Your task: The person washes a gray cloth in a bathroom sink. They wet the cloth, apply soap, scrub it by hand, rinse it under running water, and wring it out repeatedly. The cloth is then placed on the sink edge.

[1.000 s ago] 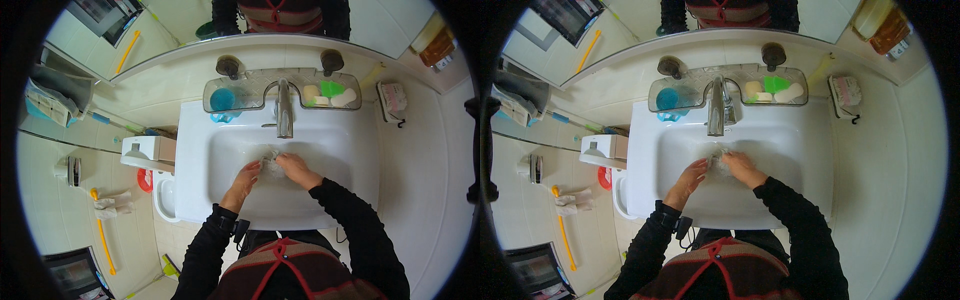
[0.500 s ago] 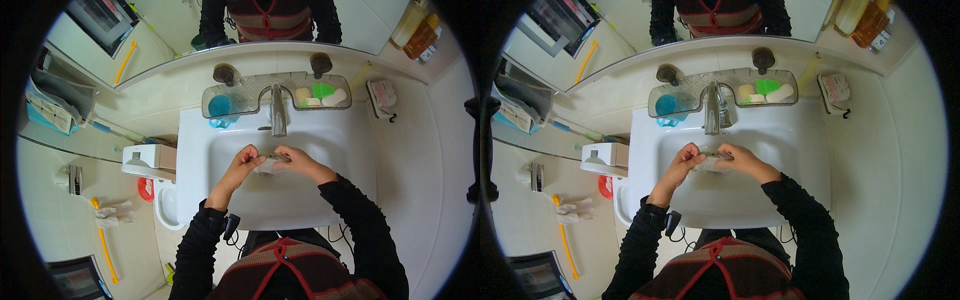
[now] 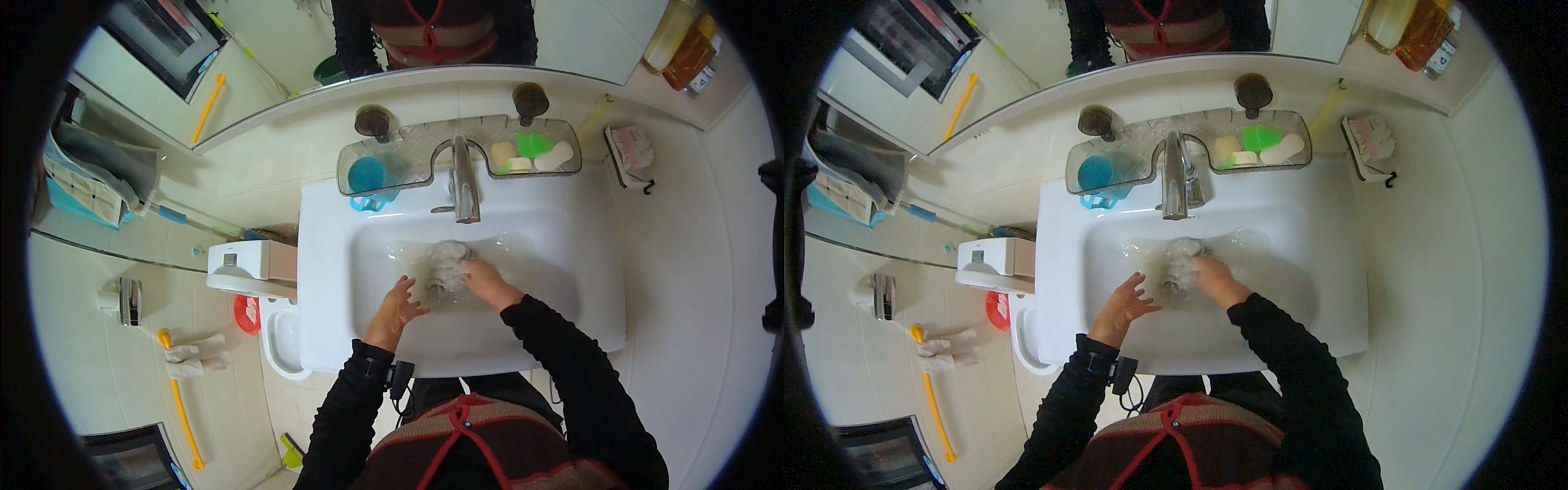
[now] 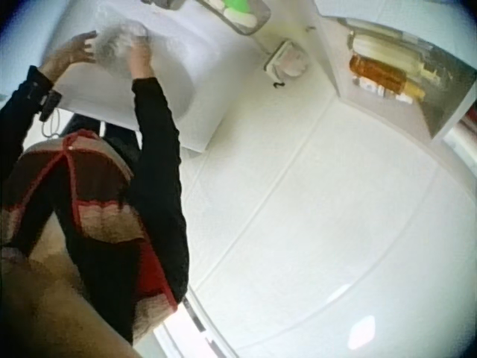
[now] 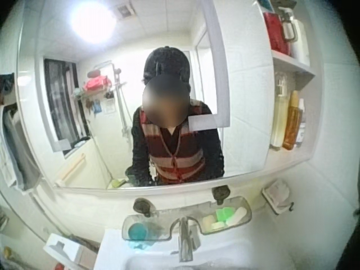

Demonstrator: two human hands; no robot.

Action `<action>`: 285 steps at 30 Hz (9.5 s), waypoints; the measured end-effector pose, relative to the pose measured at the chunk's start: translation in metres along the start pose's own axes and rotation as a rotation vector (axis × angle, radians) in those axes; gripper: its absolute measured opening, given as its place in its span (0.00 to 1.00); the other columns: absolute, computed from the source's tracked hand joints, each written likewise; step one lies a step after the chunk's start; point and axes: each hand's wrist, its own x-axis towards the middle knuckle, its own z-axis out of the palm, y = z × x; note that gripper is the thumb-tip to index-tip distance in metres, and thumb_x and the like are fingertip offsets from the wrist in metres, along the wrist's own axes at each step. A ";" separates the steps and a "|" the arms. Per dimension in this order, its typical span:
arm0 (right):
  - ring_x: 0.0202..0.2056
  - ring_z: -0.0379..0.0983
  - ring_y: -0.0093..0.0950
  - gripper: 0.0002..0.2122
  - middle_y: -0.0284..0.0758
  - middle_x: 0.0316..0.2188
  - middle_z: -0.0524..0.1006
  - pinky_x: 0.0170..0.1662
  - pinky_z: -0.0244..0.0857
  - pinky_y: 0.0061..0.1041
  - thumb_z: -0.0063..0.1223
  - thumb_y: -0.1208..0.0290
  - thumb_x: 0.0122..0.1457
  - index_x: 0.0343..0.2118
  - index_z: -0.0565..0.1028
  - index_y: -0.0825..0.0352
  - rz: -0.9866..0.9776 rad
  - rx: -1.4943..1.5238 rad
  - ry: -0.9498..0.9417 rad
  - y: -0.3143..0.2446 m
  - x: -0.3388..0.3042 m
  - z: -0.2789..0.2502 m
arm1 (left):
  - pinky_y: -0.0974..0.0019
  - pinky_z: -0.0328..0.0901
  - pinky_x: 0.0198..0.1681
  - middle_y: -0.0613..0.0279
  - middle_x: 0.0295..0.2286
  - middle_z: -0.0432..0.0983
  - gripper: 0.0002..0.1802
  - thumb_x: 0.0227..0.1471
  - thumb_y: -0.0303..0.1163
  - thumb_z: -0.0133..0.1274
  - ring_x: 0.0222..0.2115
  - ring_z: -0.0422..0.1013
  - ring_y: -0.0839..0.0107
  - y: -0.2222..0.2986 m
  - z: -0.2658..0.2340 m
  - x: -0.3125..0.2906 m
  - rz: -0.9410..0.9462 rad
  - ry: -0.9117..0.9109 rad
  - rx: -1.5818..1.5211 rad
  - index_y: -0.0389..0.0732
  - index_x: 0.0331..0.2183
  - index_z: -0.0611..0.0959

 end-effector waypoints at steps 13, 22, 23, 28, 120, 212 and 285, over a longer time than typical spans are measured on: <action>0.27 0.73 0.43 0.12 0.41 0.24 0.76 0.31 0.64 0.41 0.46 0.58 0.55 0.29 0.72 0.63 -0.120 -0.110 0.148 -0.061 0.031 -0.008 | 0.56 0.66 0.42 0.60 0.40 0.71 0.14 0.54 0.36 0.48 0.41 0.68 0.62 -0.008 0.040 -0.027 0.002 -0.249 -0.215 0.44 0.42 0.73; 0.47 0.65 0.41 0.22 0.33 0.49 0.67 0.44 0.63 0.38 0.57 0.66 0.49 0.49 0.68 0.54 -0.047 -0.441 0.152 0.030 0.001 -0.017 | 0.36 0.42 0.57 0.54 0.60 0.37 0.38 0.47 0.30 0.52 0.60 0.38 0.49 0.010 0.000 -0.026 0.086 0.044 -0.150 0.48 0.59 0.55; 0.49 0.63 0.40 0.26 0.33 0.52 0.65 0.46 0.62 0.37 0.59 0.67 0.47 0.52 0.67 0.54 -0.232 -0.413 0.108 0.023 -0.003 -0.017 | 0.34 0.40 0.57 0.54 0.61 0.31 0.41 0.47 0.30 0.52 0.61 0.34 0.49 0.009 -0.006 -0.021 0.079 0.065 -0.146 0.49 0.60 0.52; 0.54 0.57 0.39 0.26 0.34 0.53 0.63 0.55 0.53 0.40 0.59 0.64 0.47 0.52 0.68 0.54 -0.095 -0.536 -0.192 0.013 -0.015 -0.011 | 0.31 0.34 0.57 0.56 0.62 0.25 0.42 0.49 0.33 0.50 0.62 0.26 0.47 0.006 -0.026 -0.012 0.008 0.034 -0.145 0.50 0.61 0.49; 0.47 0.62 0.38 0.17 0.45 0.49 0.62 0.48 0.58 0.35 0.54 0.58 0.53 0.41 0.72 0.63 0.010 0.540 0.032 -0.124 0.160 0.128 | 0.56 0.45 0.58 0.56 0.50 0.64 0.22 0.52 0.34 0.42 0.53 0.57 0.61 0.081 -0.082 -0.069 0.231 0.013 -0.151 0.40 0.49 0.70; 0.45 0.67 0.26 0.16 0.33 0.44 0.72 0.49 0.61 0.24 0.49 0.60 0.58 0.45 0.74 0.64 0.145 0.909 -0.527 -0.108 0.015 -0.070 | 0.73 0.63 0.28 0.69 0.30 0.72 0.11 0.44 0.30 0.61 0.30 0.68 0.75 -0.015 0.051 -0.068 -0.160 -0.639 0.300 0.45 0.33 0.78; 0.42 0.65 0.20 0.27 0.31 0.45 0.67 0.42 0.61 0.22 0.56 0.66 0.51 0.54 0.62 0.63 0.264 1.165 -0.432 -0.166 0.068 0.013 | 0.66 0.66 0.41 0.57 0.40 0.72 0.17 0.54 0.29 0.49 0.39 0.70 0.68 0.061 -0.076 -0.092 0.216 -0.302 -0.052 0.39 0.46 0.70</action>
